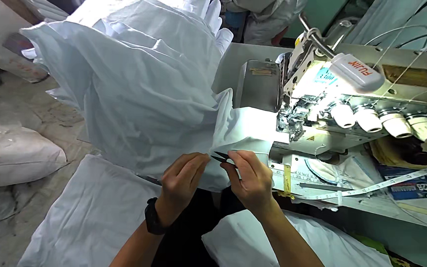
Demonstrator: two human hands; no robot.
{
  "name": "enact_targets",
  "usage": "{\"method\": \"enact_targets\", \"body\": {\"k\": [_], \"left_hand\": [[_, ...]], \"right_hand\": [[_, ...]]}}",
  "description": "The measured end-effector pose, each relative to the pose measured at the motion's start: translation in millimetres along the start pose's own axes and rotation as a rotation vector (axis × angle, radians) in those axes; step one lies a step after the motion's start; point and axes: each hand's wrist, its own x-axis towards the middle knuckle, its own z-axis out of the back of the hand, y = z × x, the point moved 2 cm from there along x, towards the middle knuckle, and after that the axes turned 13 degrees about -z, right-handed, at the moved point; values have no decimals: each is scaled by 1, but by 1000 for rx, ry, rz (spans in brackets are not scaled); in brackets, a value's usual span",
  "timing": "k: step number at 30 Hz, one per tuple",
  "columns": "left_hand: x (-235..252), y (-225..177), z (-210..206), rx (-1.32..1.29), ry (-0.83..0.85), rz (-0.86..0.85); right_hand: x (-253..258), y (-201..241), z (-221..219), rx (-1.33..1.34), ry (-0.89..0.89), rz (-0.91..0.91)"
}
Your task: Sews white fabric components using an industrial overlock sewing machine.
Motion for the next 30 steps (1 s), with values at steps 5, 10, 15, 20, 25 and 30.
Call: {"method": "enact_targets", "body": {"k": [5, 10, 15, 20, 25, 30], "left_hand": [[4, -18, 5, 146, 218, 128], [23, -61, -3, 123, 474, 161], [35, -51, -87, 87, 448, 46], [87, 10, -116, -46, 641, 94], [129, 64, -139, 60, 350, -85], [100, 23, -98, -182, 318, -327]], "right_hand": [[6, 5, 2, 96, 48, -102], [-13, -45, 50, 30, 22, -450], [-32, -75, 61, 176, 346, -913], [-8, -81, 67, 753, 239, -1282], [-8, -85, 55, 700, -150, -1224], [-37, -80, 60, 357, -397, -607]]}}
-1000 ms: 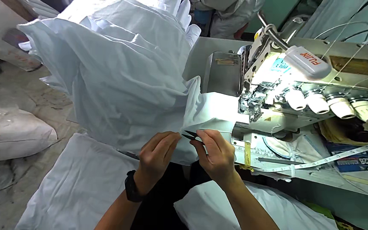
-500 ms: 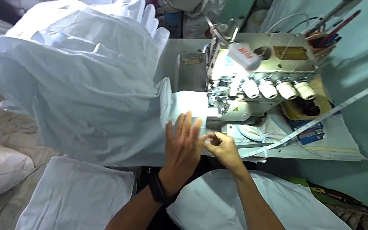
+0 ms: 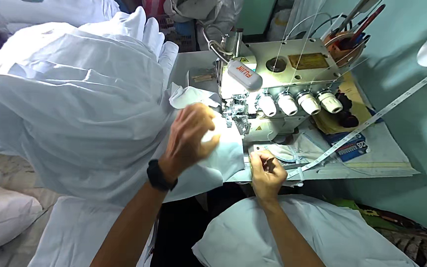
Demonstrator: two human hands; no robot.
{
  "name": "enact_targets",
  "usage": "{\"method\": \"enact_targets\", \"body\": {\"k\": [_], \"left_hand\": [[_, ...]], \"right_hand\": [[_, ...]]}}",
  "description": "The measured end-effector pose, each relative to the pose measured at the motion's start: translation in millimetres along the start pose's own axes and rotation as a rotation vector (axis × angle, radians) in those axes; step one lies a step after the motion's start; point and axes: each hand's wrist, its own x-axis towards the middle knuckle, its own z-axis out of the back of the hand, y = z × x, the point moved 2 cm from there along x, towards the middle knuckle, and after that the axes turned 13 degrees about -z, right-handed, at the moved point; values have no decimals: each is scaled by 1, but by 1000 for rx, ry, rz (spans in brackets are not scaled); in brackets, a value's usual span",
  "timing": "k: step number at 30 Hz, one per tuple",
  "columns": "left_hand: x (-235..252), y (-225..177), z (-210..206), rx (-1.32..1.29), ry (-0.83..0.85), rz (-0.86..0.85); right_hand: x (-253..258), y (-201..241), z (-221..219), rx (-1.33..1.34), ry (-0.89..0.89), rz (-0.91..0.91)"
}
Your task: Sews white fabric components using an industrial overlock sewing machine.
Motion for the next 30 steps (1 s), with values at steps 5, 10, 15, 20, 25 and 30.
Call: {"method": "enact_targets", "body": {"k": [5, 10, 15, 20, 25, 30], "left_hand": [[-59, -41, -13, 297, 381, 137], [-70, -36, 10, 110, 221, 181], [-63, -38, 7, 261, 309, 80], [-88, -38, -16, 397, 523, 279], [-92, -39, 5, 157, 314, 269], [-75, -41, 23, 11, 183, 239]], "right_hand": [[-18, 13, -18, -118, 298, 183], [-54, -4, -33, -271, 619, -240], [-69, -4, -35, -215, 611, -395], [-74, -6, -41, -311, 521, -40], [-81, -2, -45, -230, 628, -382], [-70, 11, -33, -18, 778, -673]]}}
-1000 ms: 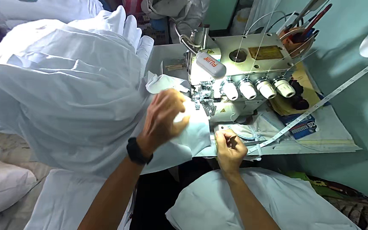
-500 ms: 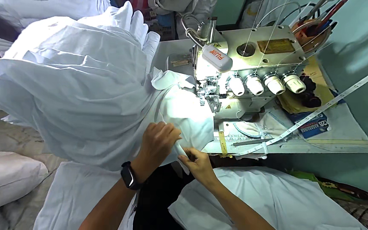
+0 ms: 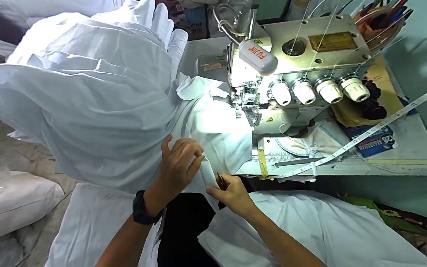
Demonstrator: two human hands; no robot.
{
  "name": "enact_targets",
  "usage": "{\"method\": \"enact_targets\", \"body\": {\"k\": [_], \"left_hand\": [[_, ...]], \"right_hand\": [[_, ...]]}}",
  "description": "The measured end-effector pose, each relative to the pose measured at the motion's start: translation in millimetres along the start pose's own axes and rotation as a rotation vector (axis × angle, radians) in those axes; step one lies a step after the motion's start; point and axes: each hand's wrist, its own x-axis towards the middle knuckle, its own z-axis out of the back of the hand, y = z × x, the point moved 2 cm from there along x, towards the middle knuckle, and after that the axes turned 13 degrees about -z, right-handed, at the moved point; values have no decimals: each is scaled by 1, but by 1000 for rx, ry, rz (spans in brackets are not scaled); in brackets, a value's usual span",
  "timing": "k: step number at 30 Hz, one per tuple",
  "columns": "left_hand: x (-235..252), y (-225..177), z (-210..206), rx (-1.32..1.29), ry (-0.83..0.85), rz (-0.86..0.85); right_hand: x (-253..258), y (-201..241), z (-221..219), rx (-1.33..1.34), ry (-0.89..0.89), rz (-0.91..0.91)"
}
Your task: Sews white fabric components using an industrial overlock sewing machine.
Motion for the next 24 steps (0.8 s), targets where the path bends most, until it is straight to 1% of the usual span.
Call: {"method": "enact_targets", "body": {"k": [2, 4, 5, 6, 7, 8, 10, 11, 13, 16, 19, 20, 22, 24], "left_hand": [[7, -2, 4, -10, 7, -28], [12, -5, 8, -66, -25, -33], [14, -6, 11, -101, -52, -26], [17, -7, 12, -142, -69, -17], [19, -5, 14, -190, -74, -15], [21, -2, 15, -239, -61, -21], [25, 10, 16, -308, 50, -52], [27, 16, 16, -304, 121, -71], [32, 24, 16, -224, 225, -124], [37, 26, 23, -88, 294, -156], [30, 23, 20, -78, 293, -138], [27, 20, 16, -90, 290, -133], [27, 13, 12, -115, 288, -139], [31, 7, 13, -190, 251, -142]], "right_hand": [[-1, 2, 2, 56, 69, -38], [2, 5, -1, 221, 117, -161], [4, 7, -3, 324, 106, -198], [5, 9, -5, 400, 70, -169], [6, 11, -7, 415, 35, -58], [6, 15, -6, 369, 10, 103], [5, 25, -3, 135, -41, 444], [4, 29, 0, -10, -80, 559], [2, 33, 6, -195, -165, 656], [-1, 33, 15, -252, -214, 663], [-2, 28, 14, -254, -226, 645], [-2, 26, 12, -243, -238, 609], [-2, 25, 10, -179, -232, 470], [-6, 23, 11, -69, -144, 293]]}}
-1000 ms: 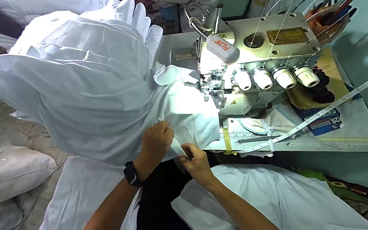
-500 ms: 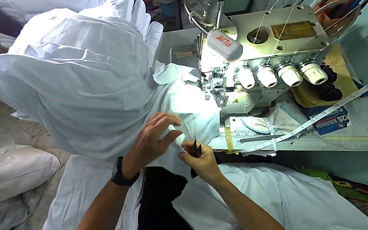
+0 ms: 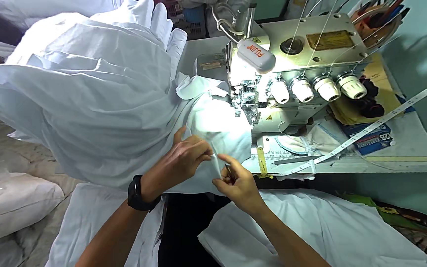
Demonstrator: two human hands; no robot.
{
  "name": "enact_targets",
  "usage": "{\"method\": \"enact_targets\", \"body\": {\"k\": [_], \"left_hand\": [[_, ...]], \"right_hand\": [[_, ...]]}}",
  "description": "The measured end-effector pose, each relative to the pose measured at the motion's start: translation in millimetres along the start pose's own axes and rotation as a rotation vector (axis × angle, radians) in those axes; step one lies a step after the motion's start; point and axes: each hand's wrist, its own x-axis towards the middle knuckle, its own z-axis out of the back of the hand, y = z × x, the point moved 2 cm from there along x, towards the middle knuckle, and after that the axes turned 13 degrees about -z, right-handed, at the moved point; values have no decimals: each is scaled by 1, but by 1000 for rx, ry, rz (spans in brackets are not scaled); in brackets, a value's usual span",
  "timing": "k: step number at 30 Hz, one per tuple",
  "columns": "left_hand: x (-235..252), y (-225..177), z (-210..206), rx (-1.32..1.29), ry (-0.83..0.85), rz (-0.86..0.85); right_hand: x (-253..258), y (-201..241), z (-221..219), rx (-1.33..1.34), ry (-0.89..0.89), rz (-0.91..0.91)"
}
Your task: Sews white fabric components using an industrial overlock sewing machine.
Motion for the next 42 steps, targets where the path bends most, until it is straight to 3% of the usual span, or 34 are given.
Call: {"method": "enact_targets", "body": {"k": [2, 4, 7, 11, 13, 16, 18, 24, 29, 33, 36, 39, 42], "left_hand": [[9, -2, 7, -106, -95, -47], [23, -1, 13, -200, -194, -107], [47, 0, 14, -178, -330, -141], [72, 23, -2, -95, -340, -69], [72, 35, -8, -173, -302, -3], [73, 45, -10, -283, -245, 52], [69, 45, -12, -264, -207, 65], [66, 39, -12, -166, -133, 130], [68, 33, -17, -128, -220, 227], [61, -3, -39, 315, -233, 126], [54, -24, -66, 577, -249, 142], [53, -9, -70, 431, -274, 179], [58, 7, -56, 291, -251, 164]], "right_hand": [[-6, -3, 2, 55, 81, -53], [-10, -6, 8, 80, 79, 118], [-1, -2, 30, -25, -158, 411], [37, -10, 60, -392, -464, 453], [48, -23, 67, -473, -404, 456], [33, -28, 63, -349, -163, 509], [12, -29, 57, -273, -57, 487], [-10, -43, 52, -249, -135, 456], [-10, -44, 48, 7, -82, 195], [-18, -39, 41, 146, -81, -4], [-23, -37, 38, 36, -78, 84], [-19, -27, 32, 62, -173, 63], [-14, -15, 27, 214, -159, -35]]}}
